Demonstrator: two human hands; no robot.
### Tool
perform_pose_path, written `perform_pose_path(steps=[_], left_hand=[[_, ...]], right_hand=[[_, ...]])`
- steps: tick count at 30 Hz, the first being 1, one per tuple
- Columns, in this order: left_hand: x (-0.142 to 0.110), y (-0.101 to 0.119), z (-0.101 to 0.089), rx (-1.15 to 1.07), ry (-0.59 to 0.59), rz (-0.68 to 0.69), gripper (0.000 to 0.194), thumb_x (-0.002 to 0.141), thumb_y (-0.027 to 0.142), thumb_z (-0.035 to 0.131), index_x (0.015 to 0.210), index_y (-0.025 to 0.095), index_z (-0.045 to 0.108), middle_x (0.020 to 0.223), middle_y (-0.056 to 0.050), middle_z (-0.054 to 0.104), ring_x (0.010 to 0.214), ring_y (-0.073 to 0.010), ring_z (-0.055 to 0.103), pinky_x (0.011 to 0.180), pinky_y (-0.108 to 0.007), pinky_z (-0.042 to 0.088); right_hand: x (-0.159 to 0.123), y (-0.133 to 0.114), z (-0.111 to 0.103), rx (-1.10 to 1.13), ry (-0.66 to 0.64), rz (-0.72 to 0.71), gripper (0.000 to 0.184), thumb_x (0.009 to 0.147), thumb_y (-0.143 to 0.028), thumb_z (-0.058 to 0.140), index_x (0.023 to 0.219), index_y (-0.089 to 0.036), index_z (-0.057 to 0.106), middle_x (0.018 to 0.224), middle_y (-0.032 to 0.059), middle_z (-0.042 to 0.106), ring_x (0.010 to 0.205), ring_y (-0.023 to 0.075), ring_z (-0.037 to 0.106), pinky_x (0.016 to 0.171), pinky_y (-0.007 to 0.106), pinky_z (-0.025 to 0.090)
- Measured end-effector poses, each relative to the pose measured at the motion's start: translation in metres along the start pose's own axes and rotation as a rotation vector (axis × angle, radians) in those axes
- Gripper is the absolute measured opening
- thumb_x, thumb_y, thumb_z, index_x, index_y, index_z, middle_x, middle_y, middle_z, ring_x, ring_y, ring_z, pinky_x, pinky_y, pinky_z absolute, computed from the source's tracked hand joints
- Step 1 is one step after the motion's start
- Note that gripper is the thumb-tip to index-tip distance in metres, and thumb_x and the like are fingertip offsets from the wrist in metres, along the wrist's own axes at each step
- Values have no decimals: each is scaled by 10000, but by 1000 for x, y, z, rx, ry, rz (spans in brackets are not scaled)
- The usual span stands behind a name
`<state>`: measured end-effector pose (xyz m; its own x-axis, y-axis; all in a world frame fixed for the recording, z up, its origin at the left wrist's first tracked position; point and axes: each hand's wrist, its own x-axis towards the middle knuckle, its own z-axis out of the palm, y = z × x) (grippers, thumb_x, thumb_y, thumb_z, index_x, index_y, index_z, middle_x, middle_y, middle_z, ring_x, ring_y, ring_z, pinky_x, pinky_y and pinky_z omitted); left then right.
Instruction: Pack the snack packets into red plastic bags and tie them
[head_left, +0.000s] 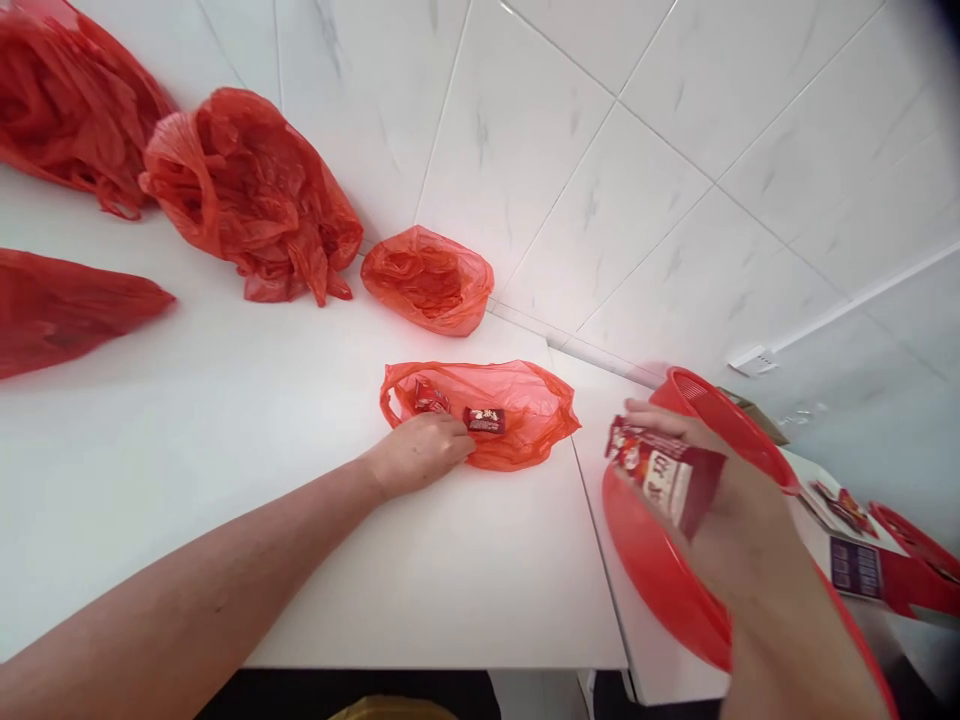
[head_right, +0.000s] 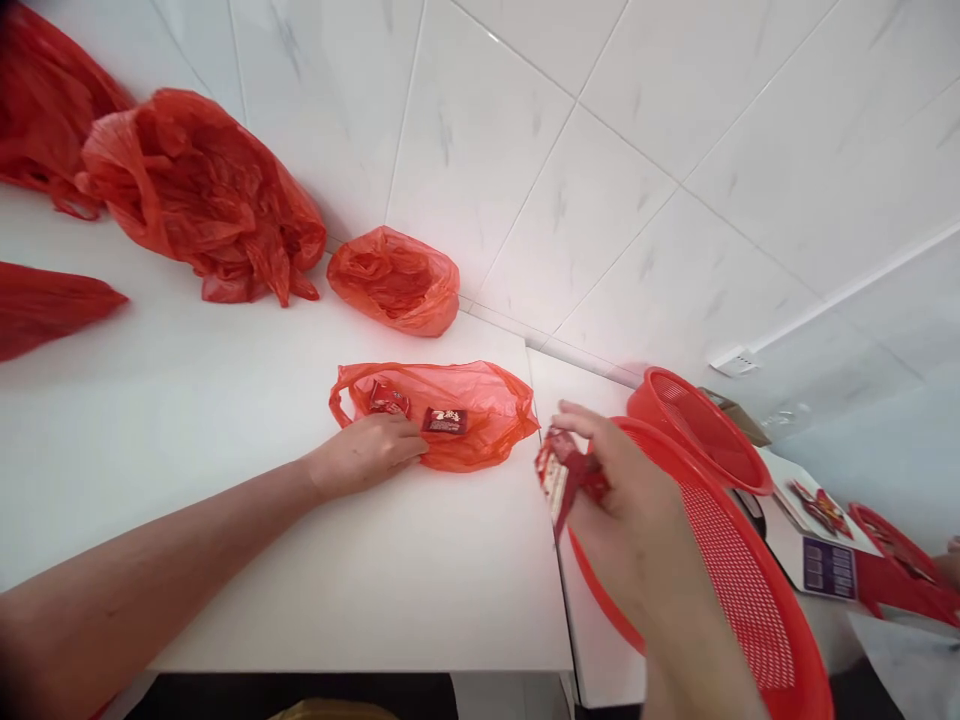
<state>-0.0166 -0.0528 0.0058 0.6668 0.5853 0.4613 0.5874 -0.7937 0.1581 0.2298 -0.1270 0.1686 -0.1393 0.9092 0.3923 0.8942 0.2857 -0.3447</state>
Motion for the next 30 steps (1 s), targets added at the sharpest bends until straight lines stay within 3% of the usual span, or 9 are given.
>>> perform_pose_path(steps=[3, 5, 9, 11, 16, 18, 25, 30], left_hand=[[-5, 7, -1, 13, -13, 10, 216, 829, 67, 413, 749, 147, 597, 742, -58, 602, 686, -168, 531, 633, -291, 391], [-9, 11, -2, 10, -7, -4, 210, 827, 68, 419, 751, 145, 598, 742, -53, 603, 681, -165, 534, 623, -285, 389], [-15, 11, -2, -1, 29, -41, 223, 838, 77, 417, 760, 152, 612, 745, -46, 618, 683, -160, 546, 642, -285, 397], [-17, 10, -1, -14, 43, -56, 231, 845, 87, 415, 764, 156, 619, 747, -44, 622, 683, -157, 546, 648, -282, 398], [-16, 8, 0, -28, 22, -86, 243, 853, 100, 403, 778, 158, 627, 740, -39, 615, 677, -147, 532, 630, -267, 391], [-16, 9, 0, -22, 16, -102, 244, 854, 104, 404, 777, 158, 629, 738, -41, 610, 682, -149, 533, 629, -266, 393], [-13, 10, -7, -56, -2, -121, 230, 866, 111, 402, 834, 161, 623, 758, -39, 606, 674, -144, 529, 659, -280, 414], [-12, 8, -8, -81, -34, -146, 221, 871, 114, 409, 861, 168, 623, 770, -42, 613, 702, -156, 544, 674, -296, 436]], right_hand=[[8, -16, 41, 102, -164, 85, 340, 780, -257, 549, 1116, -306, 572, 888, -3, 663, 560, 130, 556, 483, 249, 432], [21, -18, 72, 89, -245, 69, 297, 785, -227, 518, 1072, -279, 577, 802, -16, 647, 522, 123, 522, 486, 249, 411], [48, -9, 126, 0, -373, -49, 195, 754, -141, 500, 913, -217, 585, 840, 25, 640, 685, 165, 585, 589, 271, 425], [58, -1, 144, -68, -389, -52, 227, 742, -119, 507, 938, -206, 582, 895, 60, 640, 789, 203, 603, 632, 293, 432], [69, 15, 159, 20, -186, -44, 488, 767, -205, 557, 1245, -234, 465, 1190, 100, 568, 1064, 251, 551, 809, 366, 454], [68, 19, 162, 134, -129, -32, 422, 792, -237, 529, 1212, -247, 488, 1204, 75, 562, 1091, 232, 538, 860, 373, 450], [56, 38, 179, 499, -56, 168, 255, 824, -361, 502, 1031, -229, 569, 1022, 52, 627, 929, 205, 585, 806, 364, 484], [51, 33, 181, 628, -60, 182, 215, 848, -385, 476, 962, -230, 571, 994, 40, 627, 932, 193, 578, 822, 351, 477]])
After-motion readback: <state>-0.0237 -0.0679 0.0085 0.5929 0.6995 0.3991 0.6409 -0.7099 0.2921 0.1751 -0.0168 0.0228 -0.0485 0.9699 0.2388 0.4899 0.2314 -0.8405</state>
